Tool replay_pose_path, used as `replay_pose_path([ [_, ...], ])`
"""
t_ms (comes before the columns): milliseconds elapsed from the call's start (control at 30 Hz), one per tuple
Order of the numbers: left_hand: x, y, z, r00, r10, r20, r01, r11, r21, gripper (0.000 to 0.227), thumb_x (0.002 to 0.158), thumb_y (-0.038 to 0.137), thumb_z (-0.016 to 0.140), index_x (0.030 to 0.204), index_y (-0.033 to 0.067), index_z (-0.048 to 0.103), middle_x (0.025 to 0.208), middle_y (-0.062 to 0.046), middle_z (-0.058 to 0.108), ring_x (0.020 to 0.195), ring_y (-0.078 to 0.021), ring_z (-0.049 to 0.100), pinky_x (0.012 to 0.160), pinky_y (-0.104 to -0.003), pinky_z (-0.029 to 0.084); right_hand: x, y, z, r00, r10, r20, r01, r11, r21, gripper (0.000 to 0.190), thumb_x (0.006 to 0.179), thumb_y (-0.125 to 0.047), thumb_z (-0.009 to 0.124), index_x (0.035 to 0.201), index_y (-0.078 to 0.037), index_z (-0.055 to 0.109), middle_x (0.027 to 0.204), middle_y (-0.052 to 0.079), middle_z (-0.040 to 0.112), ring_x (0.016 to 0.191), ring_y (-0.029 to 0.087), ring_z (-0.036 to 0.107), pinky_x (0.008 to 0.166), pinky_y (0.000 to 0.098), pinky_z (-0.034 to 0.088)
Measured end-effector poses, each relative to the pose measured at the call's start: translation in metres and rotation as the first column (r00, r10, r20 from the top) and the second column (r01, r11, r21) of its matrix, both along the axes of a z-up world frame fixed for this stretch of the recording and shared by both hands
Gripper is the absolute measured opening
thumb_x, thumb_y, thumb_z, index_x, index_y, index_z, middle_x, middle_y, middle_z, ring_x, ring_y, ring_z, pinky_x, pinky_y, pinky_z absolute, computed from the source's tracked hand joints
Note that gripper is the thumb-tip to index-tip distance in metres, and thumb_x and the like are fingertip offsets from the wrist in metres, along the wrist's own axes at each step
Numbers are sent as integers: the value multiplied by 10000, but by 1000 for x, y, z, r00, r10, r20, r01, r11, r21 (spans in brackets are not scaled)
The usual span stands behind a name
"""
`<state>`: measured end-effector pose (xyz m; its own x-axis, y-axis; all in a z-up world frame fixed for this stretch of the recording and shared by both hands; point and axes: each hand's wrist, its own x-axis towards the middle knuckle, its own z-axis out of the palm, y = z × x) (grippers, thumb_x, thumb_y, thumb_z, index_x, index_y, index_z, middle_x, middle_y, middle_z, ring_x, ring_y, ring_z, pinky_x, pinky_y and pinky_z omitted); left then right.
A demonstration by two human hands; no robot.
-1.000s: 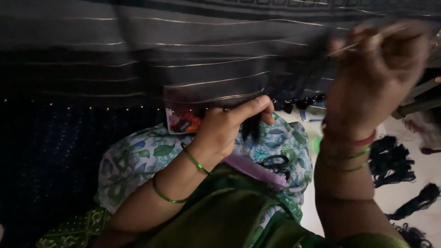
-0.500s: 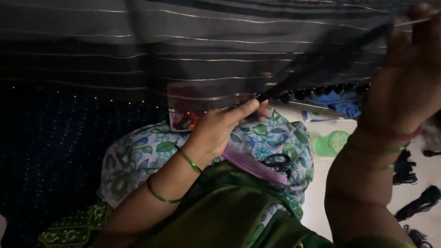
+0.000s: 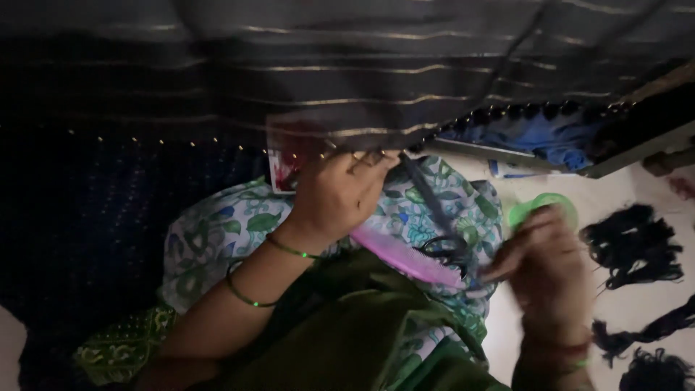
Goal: Attaching and trimming decorative black yarn tassels on the edge of a fabric garment.
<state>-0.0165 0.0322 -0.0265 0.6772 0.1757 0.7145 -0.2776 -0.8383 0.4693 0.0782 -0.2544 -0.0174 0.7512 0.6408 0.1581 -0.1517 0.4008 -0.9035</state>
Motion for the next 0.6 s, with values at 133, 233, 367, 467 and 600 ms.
replay_pose_path([
  [133, 9, -18, -8, 995, -41, 94, 57, 984, -169, 122, 995, 52, 657, 1099, 27, 716, 960, -129, 728, 825, -262, 697, 723, -343, 554, -50, 21, -77, 961, 135, -240, -169, 977, -127, 253, 1089, -243, 411, 1101, -10, 511, 892, 163, 695, 901, 316, 778, 679, 354, 613],
  [233, 12, -28, -18, 954, -260, 147, 289, 683, -671, 142, 1085, 74, 563, 1125, 8, 683, 951, -82, 702, 857, -186, 682, 771, -301, 573, -56, 53, -93, 960, 181, -213, -227, 950, -215, 324, 1073, -309, 431, 1121, -2, 521, 1045, 164, 723, 907, 302, 743, 595, 325, 571],
  [367, 11, -28, -22, 908, -384, 169, 236, 135, -962, 194, 1102, 69, 531, 1097, -15, 706, 819, -15, 632, 702, -78, 560, 627, -244, 470, -29, 84, -63, 882, 118, 456, -6, 971, -240, 427, 1110, -381, 416, 1155, -15, 631, 1107, 97, 709, 879, 180, 680, 751, 278, 549],
  [467, 12, -32, -23, 932, -339, 131, 171, 90, -981, 190, 1082, 63, 535, 1121, -12, 706, 824, -10, 623, 677, -57, 512, 563, -223, 393, -17, 113, -15, 799, -99, 593, 248, 953, -176, 371, 1095, -336, 520, 1115, 1, 671, 1069, 70, 676, 869, 120, 633, 764, 268, 526],
  [600, 20, -36, -37, 984, -176, 35, 109, 431, -896, 213, 1065, 91, 568, 1205, -9, 692, 911, -25, 686, 775, -95, 588, 668, -252, 459, 15, 147, 7, 985, 155, -78, -162, 982, -98, 194, 1053, -224, 621, 1006, -44, 674, 960, 21, 638, 866, 97, 611, 788, 277, 511],
])
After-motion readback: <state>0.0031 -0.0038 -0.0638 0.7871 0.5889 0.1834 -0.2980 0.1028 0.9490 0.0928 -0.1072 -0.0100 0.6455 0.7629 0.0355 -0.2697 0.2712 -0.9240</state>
